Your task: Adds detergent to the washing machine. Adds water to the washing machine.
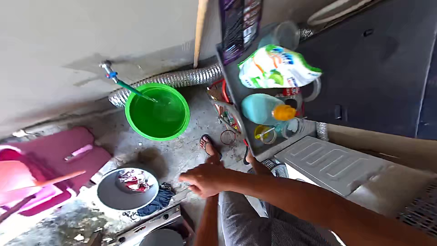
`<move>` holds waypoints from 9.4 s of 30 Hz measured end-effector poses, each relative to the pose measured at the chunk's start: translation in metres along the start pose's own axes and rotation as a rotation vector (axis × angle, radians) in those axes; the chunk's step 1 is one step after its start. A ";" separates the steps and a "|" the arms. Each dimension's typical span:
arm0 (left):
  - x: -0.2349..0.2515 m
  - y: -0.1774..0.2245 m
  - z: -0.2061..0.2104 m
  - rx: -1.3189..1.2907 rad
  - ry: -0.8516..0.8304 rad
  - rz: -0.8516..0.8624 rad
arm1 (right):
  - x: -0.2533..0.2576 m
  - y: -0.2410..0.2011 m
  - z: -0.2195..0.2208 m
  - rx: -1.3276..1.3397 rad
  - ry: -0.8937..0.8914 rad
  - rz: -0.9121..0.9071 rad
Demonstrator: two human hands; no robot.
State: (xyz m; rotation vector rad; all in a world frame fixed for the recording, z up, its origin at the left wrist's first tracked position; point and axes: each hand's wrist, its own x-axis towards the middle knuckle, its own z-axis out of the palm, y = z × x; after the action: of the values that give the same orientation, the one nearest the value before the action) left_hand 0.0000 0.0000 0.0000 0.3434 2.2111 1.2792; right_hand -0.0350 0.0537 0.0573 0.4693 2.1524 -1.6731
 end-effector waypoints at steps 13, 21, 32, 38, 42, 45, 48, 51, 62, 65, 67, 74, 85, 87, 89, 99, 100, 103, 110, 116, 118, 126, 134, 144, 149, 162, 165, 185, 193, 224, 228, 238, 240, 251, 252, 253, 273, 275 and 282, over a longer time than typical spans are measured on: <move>-0.091 0.021 0.142 0.635 -0.291 0.340 | -0.442 0.071 -0.102 0.141 0.585 0.239; -0.141 0.099 0.100 0.474 -0.197 0.378 | -0.567 0.094 -0.142 0.138 0.675 0.294; -0.249 0.347 0.232 0.084 -0.894 0.986 | -0.633 0.080 -0.202 0.021 1.166 0.232; -0.281 0.430 0.352 0.125 -1.023 1.174 | -0.728 0.134 -0.253 0.039 1.397 0.130; -0.293 0.454 0.416 0.118 -1.042 1.200 | -0.761 0.171 -0.297 -0.089 1.474 0.115; -0.297 0.464 0.453 0.140 -1.036 1.229 | -0.777 0.194 -0.323 -0.158 1.495 0.124; -0.299 0.470 0.481 0.181 -1.024 1.260 | -0.788 0.208 -0.340 -0.204 1.613 0.037; -0.296 0.476 0.503 0.286 -0.973 1.280 | -0.800 0.215 -0.352 -0.213 1.721 -0.070; -0.280 0.479 0.546 0.395 -0.854 1.376 | -0.778 0.275 -0.355 1.096 1.675 -0.169; -0.270 0.477 0.551 0.389 -0.839 1.351 | -0.791 0.286 -0.346 0.966 1.787 -0.245; -0.266 0.477 0.554 0.406 -0.828 1.347 | -0.802 0.285 -0.344 0.467 1.882 -0.230; -0.286 0.478 0.566 0.435 -0.856 1.398 | -0.774 0.276 -0.368 0.209 1.770 -0.005; -0.279 0.480 0.566 0.443 -0.826 1.397 | -0.789 0.282 -0.360 -0.008 1.879 -0.093; -0.285 0.481 0.568 0.443 -0.837 1.407 | -0.778 0.279 -0.366 0.024 1.818 -0.020; -0.287 0.482 0.569 0.446 -0.842 1.413 | -0.771 0.281 -0.367 0.526 1.758 -0.075; -0.285 0.486 0.580 0.496 -0.815 1.387 | -0.799 0.289 -0.361 0.081 1.907 -0.103; -0.288 0.486 0.585 0.502 -0.814 1.388 | -0.797 0.288 -0.366 -0.018 1.880 -0.032; -0.296 0.491 0.595 0.486 -0.829 1.397 | -0.786 0.289 -0.377 0.401 1.801 -0.025; -0.290 0.494 0.599 0.492 -0.816 1.380 | -0.812 0.296 -0.362 0.795 1.898 -0.242; -0.305 0.492 0.603 0.514 -0.837 1.390 | -0.799 0.287 -0.371 0.080 1.836 0.072; -0.305 0.493 0.604 0.512 -0.832 1.393 | -0.795 0.289 -0.373 0.604 1.781 -0.032; -0.297 0.493 0.599 0.513 -0.816 1.367 | -0.817 0.298 -0.362 0.401 1.897 -0.179; -0.305 0.494 0.603 0.525 -0.823 1.380 | -0.806 0.296 -0.368 0.986 1.756 -0.169; -0.310 0.493 0.608 0.562 -0.821 1.416 | -0.806 0.298 -0.369 0.304 1.788 -0.012; -0.298 0.494 0.608 0.538 -0.813 1.399 | -0.818 0.302 -0.365 0.983 1.799 -0.209; -0.302 0.500 0.610 0.555 -0.823 1.447 | -0.802 0.306 -0.372 1.182 1.665 -0.130; -0.294 0.500 0.604 0.554 -0.811 1.415 | -0.816 0.309 -0.361 1.103 1.756 -0.200; -0.312 0.498 0.607 0.571 -0.827 1.484 | -0.810 0.300 -0.369 0.099 1.795 0.067; -0.299 0.503 0.605 0.547 -0.808 1.486 | -0.822 0.318 -0.357 1.263 1.680 -0.194; -0.267 0.515 0.578 0.458 -0.882 1.128 | -0.840 0.303 -0.368 -0.829 1.707 0.109; -0.266 0.516 0.583 0.461 -0.981 0.959 | -0.850 0.298 -0.373 -0.834 1.679 0.119; -0.275 0.514 0.593 0.407 -1.084 0.853 | -0.881 0.267 -0.432 -0.134 1.742 -0.124; -0.280 0.515 0.595 0.366 -1.118 0.839 | -0.871 0.256 -0.454 -0.216 1.640 -0.121; -0.305 0.496 0.572 -0.144 -1.491 0.202 | -0.817 0.230 -0.407 -0.447 1.789 0.039; -0.306 0.493 0.571 -0.178 -1.499 0.169 | -0.803 0.234 -0.393 -0.464 1.751 0.077; -0.307 0.490 0.571 -0.220 -1.513 0.125 | -0.790 0.242 -0.383 -0.472 1.728 0.084; -0.304 0.477 0.491 -0.326 -1.686 0.274 | -0.820 0.304 -0.412 -0.054 1.377 0.447; -0.294 0.460 0.445 -0.395 -1.614 0.292 | -0.817 0.311 -0.445 -0.093 0.921 0.744; -0.268 0.379 0.301 -0.304 -1.350 0.144 | -0.716 0.403 -0.536 -0.226 0.635 1.046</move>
State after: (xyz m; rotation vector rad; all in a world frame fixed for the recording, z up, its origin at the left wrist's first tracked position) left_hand 0.3715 0.2818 0.2970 0.9098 0.8521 0.9314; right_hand 0.7370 0.6462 0.1826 1.8316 1.8076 -0.7166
